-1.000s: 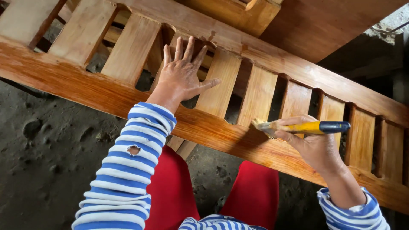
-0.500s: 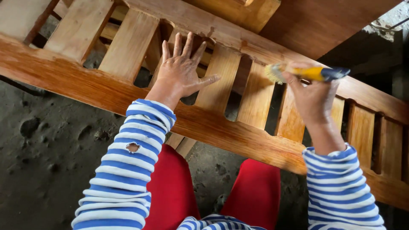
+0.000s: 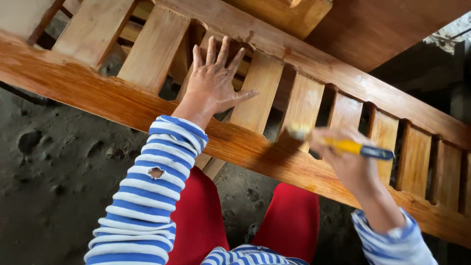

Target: The person applies a clear finish to a wooden slatted piece using a paintbrush. They systematically cover the slats and frame, occasionally using their left hand to steady the piece.

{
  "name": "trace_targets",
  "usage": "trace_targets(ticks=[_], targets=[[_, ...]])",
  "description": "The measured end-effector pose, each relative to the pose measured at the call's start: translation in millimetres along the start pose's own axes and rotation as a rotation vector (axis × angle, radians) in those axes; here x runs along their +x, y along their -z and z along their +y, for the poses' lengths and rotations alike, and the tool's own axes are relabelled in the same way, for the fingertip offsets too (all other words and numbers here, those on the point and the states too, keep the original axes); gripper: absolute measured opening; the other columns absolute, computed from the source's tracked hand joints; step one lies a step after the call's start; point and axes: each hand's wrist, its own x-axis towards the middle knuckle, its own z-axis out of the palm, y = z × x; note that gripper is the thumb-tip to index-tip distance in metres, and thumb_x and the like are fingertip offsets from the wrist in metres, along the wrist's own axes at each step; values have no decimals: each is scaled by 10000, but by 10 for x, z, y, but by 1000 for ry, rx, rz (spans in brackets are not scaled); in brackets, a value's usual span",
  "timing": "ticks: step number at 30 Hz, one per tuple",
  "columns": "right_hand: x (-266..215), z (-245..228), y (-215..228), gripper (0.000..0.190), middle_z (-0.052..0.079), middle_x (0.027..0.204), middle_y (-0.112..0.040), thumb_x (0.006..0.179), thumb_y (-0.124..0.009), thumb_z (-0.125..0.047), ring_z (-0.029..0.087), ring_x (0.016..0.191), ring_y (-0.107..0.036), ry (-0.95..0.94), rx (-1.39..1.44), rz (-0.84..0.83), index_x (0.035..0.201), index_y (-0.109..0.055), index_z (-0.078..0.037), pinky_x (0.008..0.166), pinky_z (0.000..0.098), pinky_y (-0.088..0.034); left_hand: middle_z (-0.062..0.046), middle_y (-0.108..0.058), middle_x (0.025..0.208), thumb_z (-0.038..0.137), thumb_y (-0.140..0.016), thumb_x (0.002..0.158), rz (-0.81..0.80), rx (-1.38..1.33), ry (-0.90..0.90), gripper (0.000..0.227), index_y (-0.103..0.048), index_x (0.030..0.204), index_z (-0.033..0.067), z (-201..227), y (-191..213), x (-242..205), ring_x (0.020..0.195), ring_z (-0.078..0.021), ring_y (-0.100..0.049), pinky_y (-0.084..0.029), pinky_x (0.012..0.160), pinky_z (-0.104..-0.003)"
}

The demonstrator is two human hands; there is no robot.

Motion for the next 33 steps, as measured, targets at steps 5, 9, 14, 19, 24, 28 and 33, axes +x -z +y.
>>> trace_targets(ticks=[5, 9, 14, 19, 24, 28, 33], targets=[[-83, 120, 121, 196, 73, 1017, -730, 876, -738, -123, 152, 856, -696, -24, 308, -64, 1066, -712, -84, 707, 247, -596, -165, -14, 1687, 901, -263, 837, 13, -17, -6, 1061, -122, 1633, 215, 7, -10, 12, 1535, -430, -9, -25, 1176, -679], [196, 165, -30, 190, 72, 1024, -727, 895, -758, -120, 136, 856, -657, -113, 428, -35, 1064, -723, -41, 713, 239, -541, -151, 3, 1690, 881, -289, 845, -30, -58, 11, 1049, -124, 1634, 210, 21, 89, -29, 1536, -422, 25, -10, 1182, -672], [580, 221, -27, 156, 89, 1038, -755, 932, -748, -151, 150, 872, -693, -76, 223, -57, 1038, -726, -38, 735, 254, -570, -145, 28, 1686, 876, -302, 842, -28, -65, 11, 1044, -143, 1635, 216, 5, 50, -18, 1538, -403, 45, 8, 1180, -677], [898, 512, 50, 186, 142, 1143, -731, 988, -732, -144, 242, 1044, -700, -168, 119, -12, 1128, -707, -22, 908, 336, -574, -153, 6, 1688, 865, -310, 848, -17, -68, -4, 1031, -153, 1632, 215, 15, 59, -35, 1536, -418, 29, 4, 1181, -677], [849, 601, 167, 188, 182, 1139, -735, 1012, -811, 27, 266, 1014, -709, 36, 64, 237, 1170, -710, 43, 912, 355, -587, -144, 32, 1691, 858, -330, 850, -43, -78, 21, 1022, -126, 1634, 235, 36, 80, -29, 1541, -402, 55, 30, 1190, -656], [437, 933, 107, 146, 240, 1157, -700, 1095, -776, 124, 316, 1053, -689, 114, 113, 442, 1196, -675, 95, 860, 369, -576, -136, 62, 1691, 873, -292, 836, -77, -56, 31, 1036, -100, 1638, 245, 48, 105, -32, 1542, -410, 70, 41, 1190, -658], [-33, 799, -249, 138, 175, 1040, -719, 983, -798, -6, 222, 835, -659, -61, 108, 386, 1079, -702, 18, 621, 296, -538, -138, 38, 1693, 909, -220, 808, -67, -54, 29, 1065, -109, 1636, 248, 45, 71, 3, 1536, -416, 72, 40, 1187, -657]])
